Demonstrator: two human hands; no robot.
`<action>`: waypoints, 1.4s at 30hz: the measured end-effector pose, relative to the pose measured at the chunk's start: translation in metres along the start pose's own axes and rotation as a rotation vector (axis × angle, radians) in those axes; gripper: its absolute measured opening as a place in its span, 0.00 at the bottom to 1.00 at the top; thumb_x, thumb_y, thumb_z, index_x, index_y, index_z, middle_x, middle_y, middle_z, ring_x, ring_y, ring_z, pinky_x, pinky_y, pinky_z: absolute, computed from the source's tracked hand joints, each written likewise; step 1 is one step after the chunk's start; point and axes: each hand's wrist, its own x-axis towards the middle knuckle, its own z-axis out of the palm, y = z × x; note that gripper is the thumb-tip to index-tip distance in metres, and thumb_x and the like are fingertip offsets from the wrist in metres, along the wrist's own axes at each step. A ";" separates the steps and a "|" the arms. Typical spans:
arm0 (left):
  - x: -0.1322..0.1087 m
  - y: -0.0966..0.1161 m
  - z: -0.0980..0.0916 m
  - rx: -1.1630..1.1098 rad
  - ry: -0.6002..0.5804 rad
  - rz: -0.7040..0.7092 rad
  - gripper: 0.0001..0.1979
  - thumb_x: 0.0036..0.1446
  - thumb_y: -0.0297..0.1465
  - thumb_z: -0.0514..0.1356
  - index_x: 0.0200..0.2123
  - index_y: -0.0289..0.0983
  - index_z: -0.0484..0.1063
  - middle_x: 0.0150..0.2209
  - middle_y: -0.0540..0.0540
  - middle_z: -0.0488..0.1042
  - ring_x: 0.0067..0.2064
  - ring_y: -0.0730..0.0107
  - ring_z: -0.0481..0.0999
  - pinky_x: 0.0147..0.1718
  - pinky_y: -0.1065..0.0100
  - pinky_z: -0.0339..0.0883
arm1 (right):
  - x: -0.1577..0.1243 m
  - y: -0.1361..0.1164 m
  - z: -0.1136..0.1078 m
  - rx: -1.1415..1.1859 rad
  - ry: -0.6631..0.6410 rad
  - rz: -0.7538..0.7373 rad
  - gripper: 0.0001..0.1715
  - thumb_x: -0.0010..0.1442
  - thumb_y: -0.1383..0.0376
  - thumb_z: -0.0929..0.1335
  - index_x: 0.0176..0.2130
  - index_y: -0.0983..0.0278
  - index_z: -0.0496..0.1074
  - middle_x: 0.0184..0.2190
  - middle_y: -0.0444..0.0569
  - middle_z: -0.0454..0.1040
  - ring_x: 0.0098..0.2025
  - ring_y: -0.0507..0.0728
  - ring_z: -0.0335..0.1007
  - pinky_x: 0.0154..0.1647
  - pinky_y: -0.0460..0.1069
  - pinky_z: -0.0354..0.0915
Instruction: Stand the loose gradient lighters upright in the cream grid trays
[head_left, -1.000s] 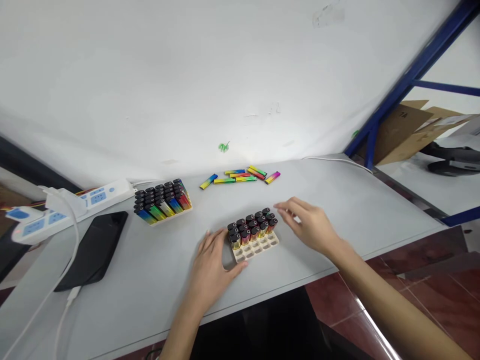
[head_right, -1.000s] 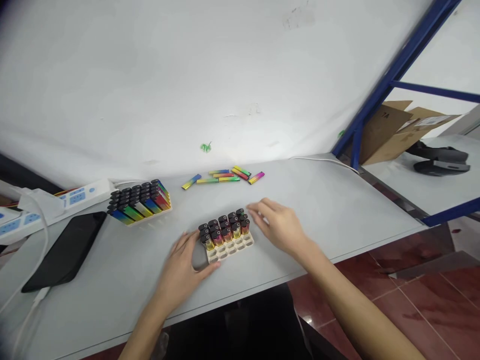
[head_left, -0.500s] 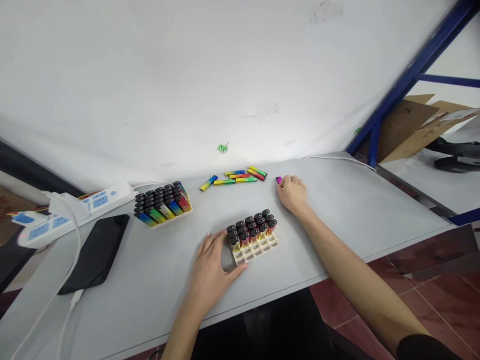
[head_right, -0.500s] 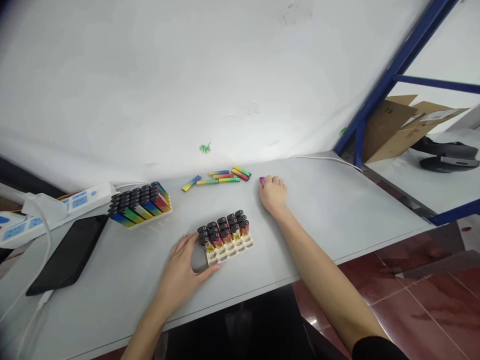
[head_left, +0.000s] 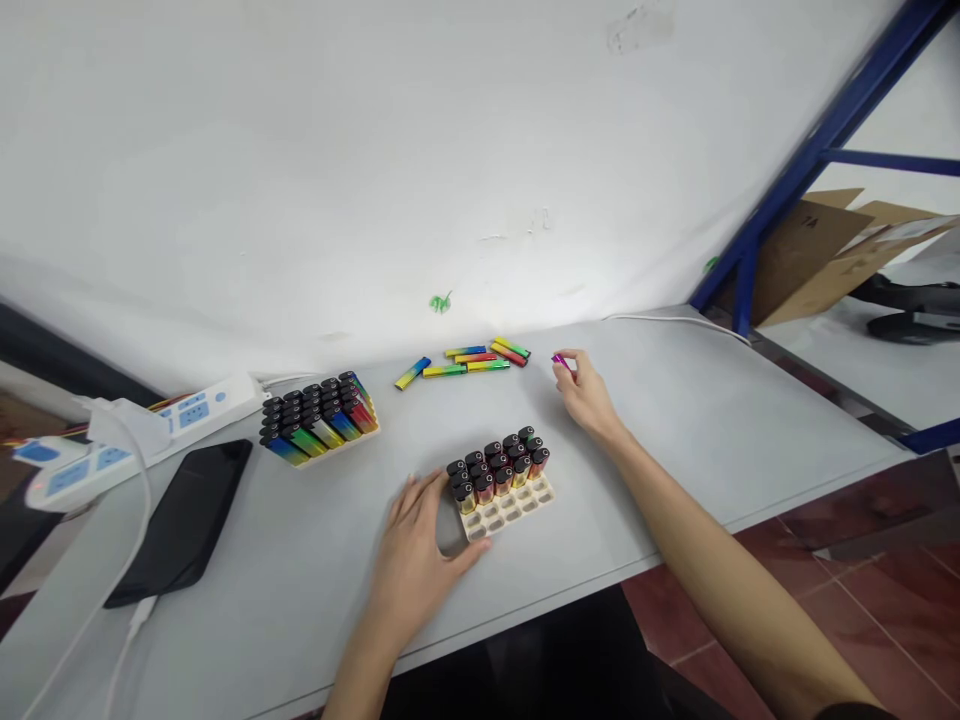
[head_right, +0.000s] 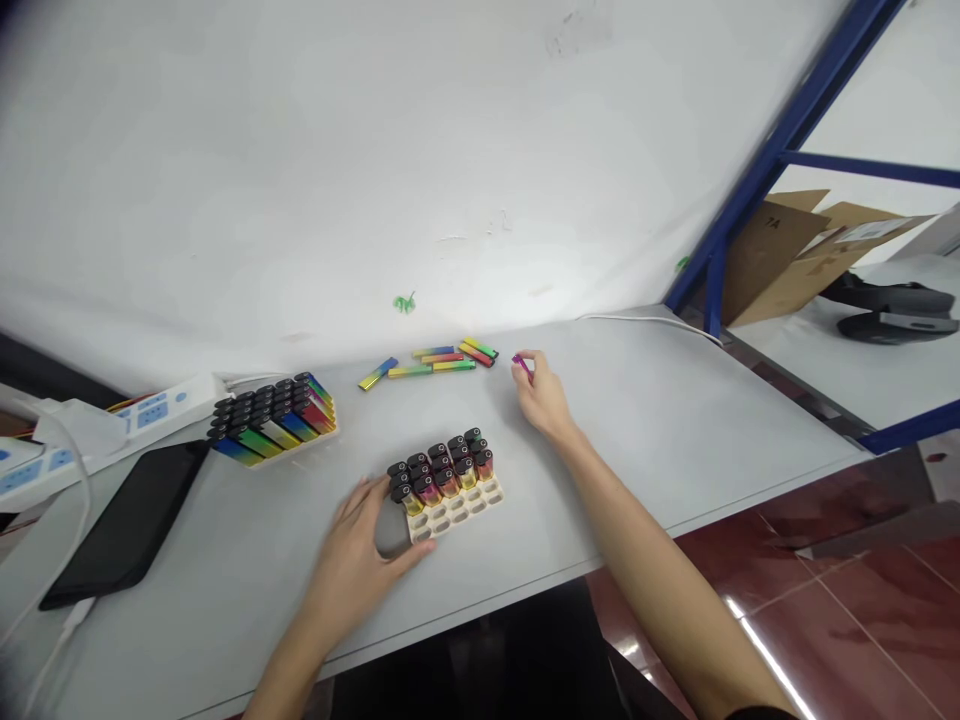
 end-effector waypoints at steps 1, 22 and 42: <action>0.000 0.000 0.000 0.001 0.000 0.001 0.38 0.55 0.49 0.63 0.64 0.40 0.57 0.63 0.38 0.66 0.67 0.40 0.59 0.61 0.43 0.61 | -0.001 -0.001 0.003 0.075 -0.002 -0.003 0.20 0.68 0.53 0.57 0.48 0.61 0.67 0.24 0.42 0.65 0.25 0.55 0.63 0.28 0.49 0.58; -0.001 0.000 0.000 0.016 -0.010 -0.026 0.40 0.54 0.52 0.62 0.65 0.39 0.58 0.64 0.38 0.65 0.68 0.40 0.58 0.61 0.42 0.61 | -0.007 -0.016 0.017 0.919 -0.211 0.333 0.25 0.62 0.53 0.57 0.18 0.60 0.53 0.13 0.36 0.41 0.15 0.47 0.31 0.15 0.45 0.34; 0.000 0.002 -0.002 0.003 -0.015 -0.016 0.39 0.55 0.50 0.62 0.65 0.39 0.58 0.64 0.37 0.65 0.68 0.40 0.58 0.62 0.42 0.60 | -0.008 -0.018 0.016 0.938 -0.193 0.340 0.26 0.62 0.46 0.57 0.22 0.60 0.57 0.14 0.34 0.42 0.15 0.47 0.33 0.14 0.44 0.36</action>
